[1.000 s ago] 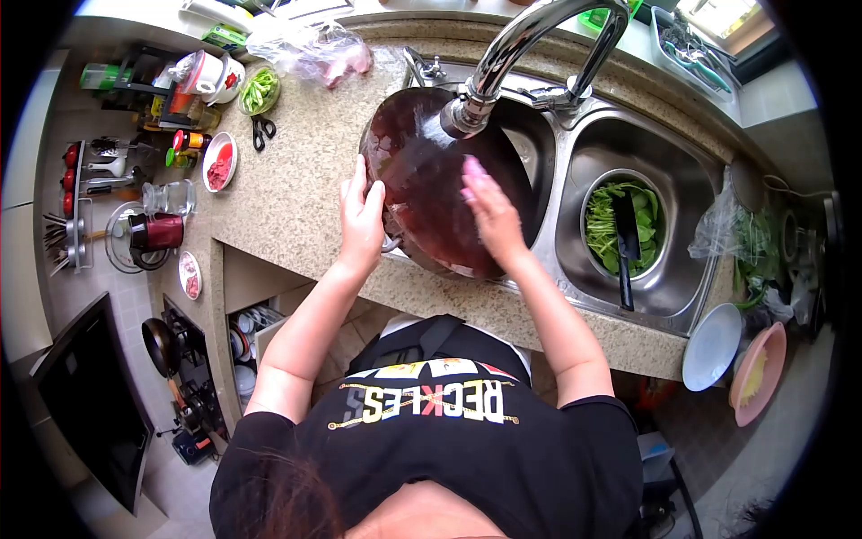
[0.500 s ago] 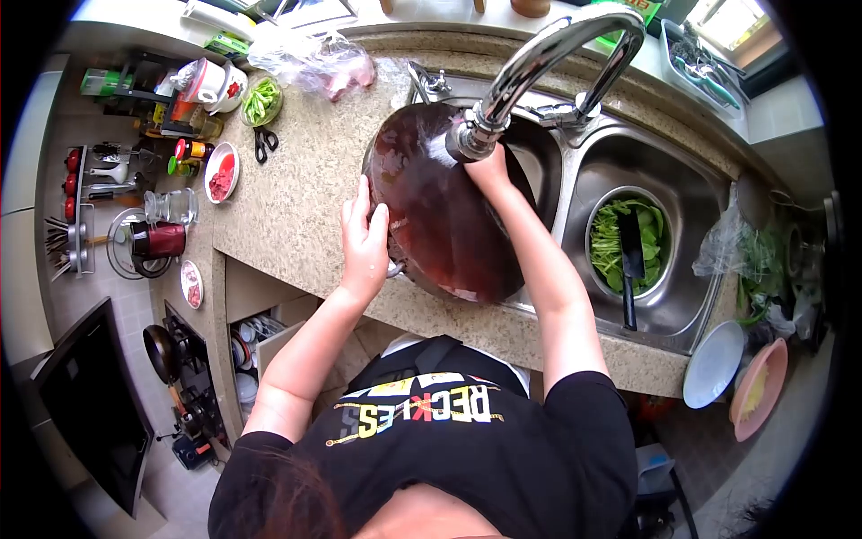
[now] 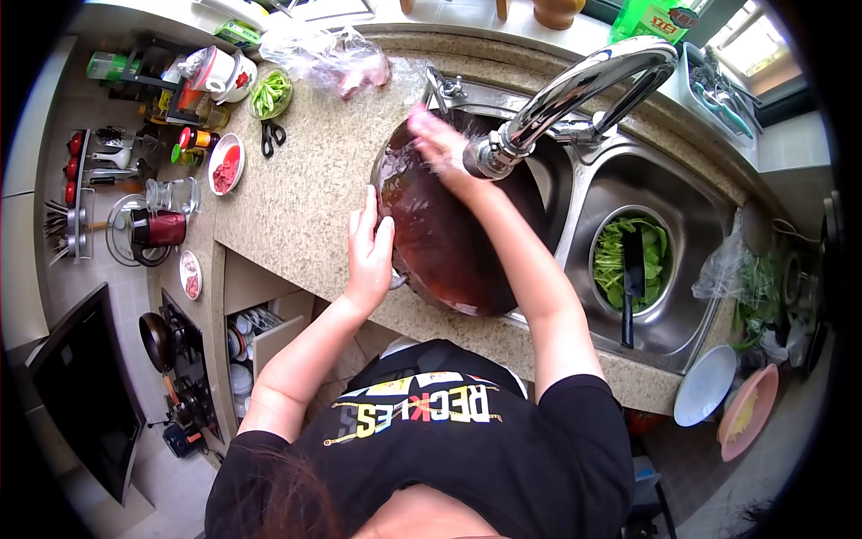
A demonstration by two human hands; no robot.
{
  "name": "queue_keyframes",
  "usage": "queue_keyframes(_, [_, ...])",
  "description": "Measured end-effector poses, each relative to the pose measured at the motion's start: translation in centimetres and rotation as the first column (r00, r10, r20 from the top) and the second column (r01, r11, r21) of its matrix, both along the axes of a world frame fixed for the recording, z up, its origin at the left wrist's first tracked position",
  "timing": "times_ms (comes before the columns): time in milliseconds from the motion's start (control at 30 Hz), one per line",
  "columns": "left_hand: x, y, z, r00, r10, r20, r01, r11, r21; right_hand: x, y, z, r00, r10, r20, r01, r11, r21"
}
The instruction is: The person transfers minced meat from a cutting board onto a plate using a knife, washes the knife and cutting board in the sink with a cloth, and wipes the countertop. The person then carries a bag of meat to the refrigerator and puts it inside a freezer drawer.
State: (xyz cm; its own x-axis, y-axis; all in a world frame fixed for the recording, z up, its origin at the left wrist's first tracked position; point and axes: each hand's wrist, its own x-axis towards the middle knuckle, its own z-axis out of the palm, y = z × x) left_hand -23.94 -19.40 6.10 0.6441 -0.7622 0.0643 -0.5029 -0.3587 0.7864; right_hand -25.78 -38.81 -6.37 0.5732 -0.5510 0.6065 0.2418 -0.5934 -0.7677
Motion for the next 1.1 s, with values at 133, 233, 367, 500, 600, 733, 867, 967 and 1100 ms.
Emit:
queue_keyframes(133, [-0.3,0.0,0.8,0.995,0.033,-0.098,-0.024,0.996,0.089,-3.5,-4.9,-12.0,0.972,-0.026,-0.234,0.176,0.741,0.648])
queue_keyframes(233, [-0.3,0.2,0.2,0.995,0.031,-0.09,-0.027,0.999,0.044,-8.7,-5.0,-12.1,0.705,-0.262,-0.659,0.519,0.824,0.227])
queue_keyframes(367, [-0.2,0.0,-0.1,0.997,0.031,-0.074,-0.031,1.0,0.003,-5.5,-4.9,-10.5,0.712,-0.388,-0.585,0.574,0.802,0.166])
queue_keyframes(500, [0.2,0.3,-1.0,0.995,0.03,-0.098,-0.034,0.999,-0.037,6.1,-5.3,-16.3,0.654,-0.749,-0.11,0.608,0.606,-0.513])
queue_keyframes(600, [0.2,0.4,-1.5,0.99,0.018,-0.141,-0.032,0.995,-0.094,3.0,1.0,0.4,0.852,-0.302,-0.428,0.374,0.923,0.092])
queue_keyframes(733, [0.7,0.4,-3.0,0.945,0.036,-0.325,-0.1,0.978,-0.181,-0.9,8.0,9.0,0.958,-0.15,-0.243,0.203,0.957,0.208])
queue_keyframes(867, [0.8,0.3,-3.4,0.847,-0.03,-0.53,-0.135,0.953,-0.271,-8.2,13.1,9.6,0.968,-0.161,-0.193,0.183,0.978,0.097])
queue_keyframes(967, [0.9,0.3,-2.9,0.816,-0.04,-0.577,-0.127,0.961,-0.247,-15.6,13.9,5.7,0.96,-0.056,-0.274,0.113,0.974,0.196])
queue_keyframes(1100, [0.3,0.4,-2.5,0.814,-0.038,-0.58,-0.122,0.965,-0.233,-21.8,12.1,-1.3,0.924,-0.083,-0.372,0.279,0.814,0.51])
